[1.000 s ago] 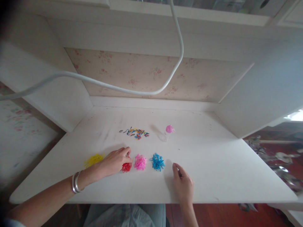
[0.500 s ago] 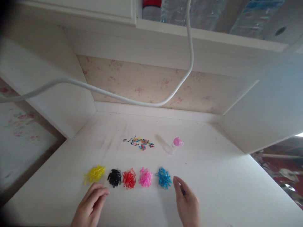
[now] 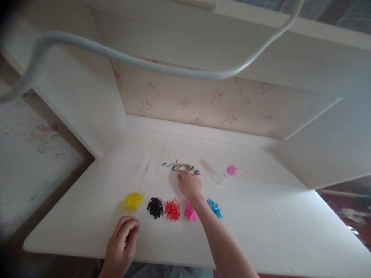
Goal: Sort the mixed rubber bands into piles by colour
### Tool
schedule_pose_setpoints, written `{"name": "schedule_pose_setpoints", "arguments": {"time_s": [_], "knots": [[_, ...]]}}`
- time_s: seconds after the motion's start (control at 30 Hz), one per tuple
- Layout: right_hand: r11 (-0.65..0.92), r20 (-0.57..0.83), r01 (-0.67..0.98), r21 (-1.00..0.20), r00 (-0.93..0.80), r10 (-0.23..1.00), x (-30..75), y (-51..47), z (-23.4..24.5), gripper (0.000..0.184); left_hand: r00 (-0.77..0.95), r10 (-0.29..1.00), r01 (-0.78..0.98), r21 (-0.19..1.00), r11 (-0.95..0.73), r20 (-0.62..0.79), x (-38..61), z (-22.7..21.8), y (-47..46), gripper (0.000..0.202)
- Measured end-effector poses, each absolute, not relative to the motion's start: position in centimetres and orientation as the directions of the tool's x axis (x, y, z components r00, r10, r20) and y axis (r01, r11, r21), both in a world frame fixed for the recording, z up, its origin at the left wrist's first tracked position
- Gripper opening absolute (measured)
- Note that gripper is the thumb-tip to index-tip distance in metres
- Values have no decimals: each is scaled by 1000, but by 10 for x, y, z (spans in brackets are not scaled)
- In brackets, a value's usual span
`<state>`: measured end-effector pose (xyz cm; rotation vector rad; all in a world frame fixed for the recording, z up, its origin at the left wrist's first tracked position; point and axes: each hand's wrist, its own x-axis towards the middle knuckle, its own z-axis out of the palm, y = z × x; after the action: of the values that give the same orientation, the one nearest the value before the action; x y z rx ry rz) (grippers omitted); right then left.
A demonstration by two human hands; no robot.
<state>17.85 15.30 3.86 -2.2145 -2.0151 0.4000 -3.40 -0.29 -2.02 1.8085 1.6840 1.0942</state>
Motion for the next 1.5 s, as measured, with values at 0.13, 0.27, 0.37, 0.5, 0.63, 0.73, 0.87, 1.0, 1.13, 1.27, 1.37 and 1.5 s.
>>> {"name": "schedule_pose_setpoints", "arguments": {"time_s": [0.13,0.27,0.37,0.5,0.63,0.73,0.87,1.0,1.13,1.27,1.37,1.5], "knots": [[-134,-122,966,-220,109,987,164,175,29,41,-37,955,621,756,-209,295,-37,-25,-3,15],[-167,-122,971,-173,147,982,157,184,24,44,-12,965,623,757,-199,263,-39,-29,-4,15],[-182,-125,971,-154,164,979,155,187,23,43,-1,965,615,761,-207,263,-39,-30,-4,15],[-164,-118,973,-164,145,982,153,187,22,40,6,966,601,771,-210,258,-40,-29,-4,15],[-132,-83,969,-207,117,990,155,183,24,38,15,971,592,780,-200,238,-41,-27,-3,15],[-113,-38,961,-251,107,994,161,177,28,38,8,972,590,784,-194,235,-41,-26,-3,14],[-96,9,946,-310,104,994,171,156,35,37,18,969,590,780,-210,247,-39,-25,-1,13],[-35,50,890,-454,64,997,179,110,34,36,23,970,577,789,-210,242,-37,-23,0,13],[33,62,867,-497,-3,998,179,65,27,31,29,973,574,793,-205,230,-36,-22,2,13],[144,99,888,-437,-111,989,176,47,25,28,19,974,597,778,-193,227,-34,-22,4,11],[177,164,875,-451,-114,980,179,42,28,30,8,973,629,756,-184,230,-33,-22,3,12],[203,308,792,-575,-20,951,188,31,35,29,74,962,696,677,-238,263,-27,-18,1,15]]}}
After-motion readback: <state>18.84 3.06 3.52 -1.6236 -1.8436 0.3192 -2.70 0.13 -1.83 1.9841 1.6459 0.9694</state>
